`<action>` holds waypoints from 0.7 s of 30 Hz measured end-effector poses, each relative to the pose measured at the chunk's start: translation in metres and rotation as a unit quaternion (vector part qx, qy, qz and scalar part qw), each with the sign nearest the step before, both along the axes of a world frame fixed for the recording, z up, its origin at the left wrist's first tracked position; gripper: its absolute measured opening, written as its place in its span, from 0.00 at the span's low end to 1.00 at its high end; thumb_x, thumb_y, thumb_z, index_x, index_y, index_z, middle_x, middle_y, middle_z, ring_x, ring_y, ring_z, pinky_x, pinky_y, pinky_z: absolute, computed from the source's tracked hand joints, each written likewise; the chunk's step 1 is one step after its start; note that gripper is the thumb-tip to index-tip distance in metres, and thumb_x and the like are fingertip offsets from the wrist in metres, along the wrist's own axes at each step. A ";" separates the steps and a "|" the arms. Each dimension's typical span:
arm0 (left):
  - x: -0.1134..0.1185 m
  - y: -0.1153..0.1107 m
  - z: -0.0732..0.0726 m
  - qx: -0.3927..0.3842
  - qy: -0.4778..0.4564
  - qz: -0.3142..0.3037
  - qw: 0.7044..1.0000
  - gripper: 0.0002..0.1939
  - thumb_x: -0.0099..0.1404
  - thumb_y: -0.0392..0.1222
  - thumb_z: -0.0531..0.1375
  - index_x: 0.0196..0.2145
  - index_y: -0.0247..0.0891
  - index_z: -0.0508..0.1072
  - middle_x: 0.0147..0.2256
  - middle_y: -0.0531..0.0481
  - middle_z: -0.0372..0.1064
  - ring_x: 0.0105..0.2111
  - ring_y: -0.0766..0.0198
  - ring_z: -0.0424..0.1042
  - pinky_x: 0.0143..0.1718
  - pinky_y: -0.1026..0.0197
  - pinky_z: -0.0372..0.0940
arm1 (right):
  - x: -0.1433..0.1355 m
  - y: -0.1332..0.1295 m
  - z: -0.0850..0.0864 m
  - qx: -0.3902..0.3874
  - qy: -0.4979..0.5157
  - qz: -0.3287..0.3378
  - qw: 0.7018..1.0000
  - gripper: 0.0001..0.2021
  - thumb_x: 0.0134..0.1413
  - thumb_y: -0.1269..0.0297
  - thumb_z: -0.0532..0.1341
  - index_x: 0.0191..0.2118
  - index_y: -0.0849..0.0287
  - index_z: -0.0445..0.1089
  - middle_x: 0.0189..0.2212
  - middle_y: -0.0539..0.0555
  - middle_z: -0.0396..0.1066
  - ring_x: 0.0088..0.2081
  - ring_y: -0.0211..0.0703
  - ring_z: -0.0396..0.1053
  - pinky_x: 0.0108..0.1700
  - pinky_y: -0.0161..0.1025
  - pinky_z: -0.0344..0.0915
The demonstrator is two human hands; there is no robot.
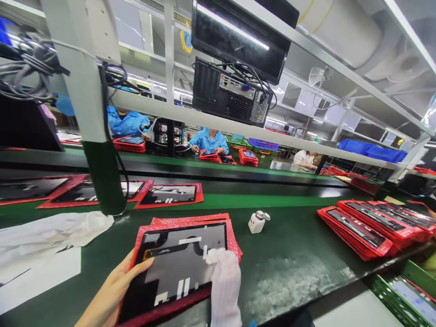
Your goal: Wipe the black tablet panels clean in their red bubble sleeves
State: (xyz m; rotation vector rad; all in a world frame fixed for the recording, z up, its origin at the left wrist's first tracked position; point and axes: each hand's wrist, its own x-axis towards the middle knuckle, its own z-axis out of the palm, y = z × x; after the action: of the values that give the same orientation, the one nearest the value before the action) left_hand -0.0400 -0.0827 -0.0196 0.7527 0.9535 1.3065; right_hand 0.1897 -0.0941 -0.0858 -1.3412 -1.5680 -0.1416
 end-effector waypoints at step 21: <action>0.053 0.155 0.062 0.036 0.004 0.020 0.999 0.21 0.60 0.35 0.62 0.52 0.40 0.70 0.39 0.48 0.77 0.35 0.60 0.77 0.37 0.56 0.73 | 0.034 0.020 0.058 -0.034 0.329 -0.061 0.942 0.12 0.57 0.56 0.59 0.39 0.57 0.75 0.42 0.58 0.72 0.36 0.45 0.72 0.32 0.38 0.71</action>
State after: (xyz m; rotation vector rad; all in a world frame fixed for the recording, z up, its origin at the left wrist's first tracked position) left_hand 0.0126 0.0727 0.0427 0.7979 0.9371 1.3800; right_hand 0.2238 -0.0741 -0.0281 -1.3532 -0.9298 0.2683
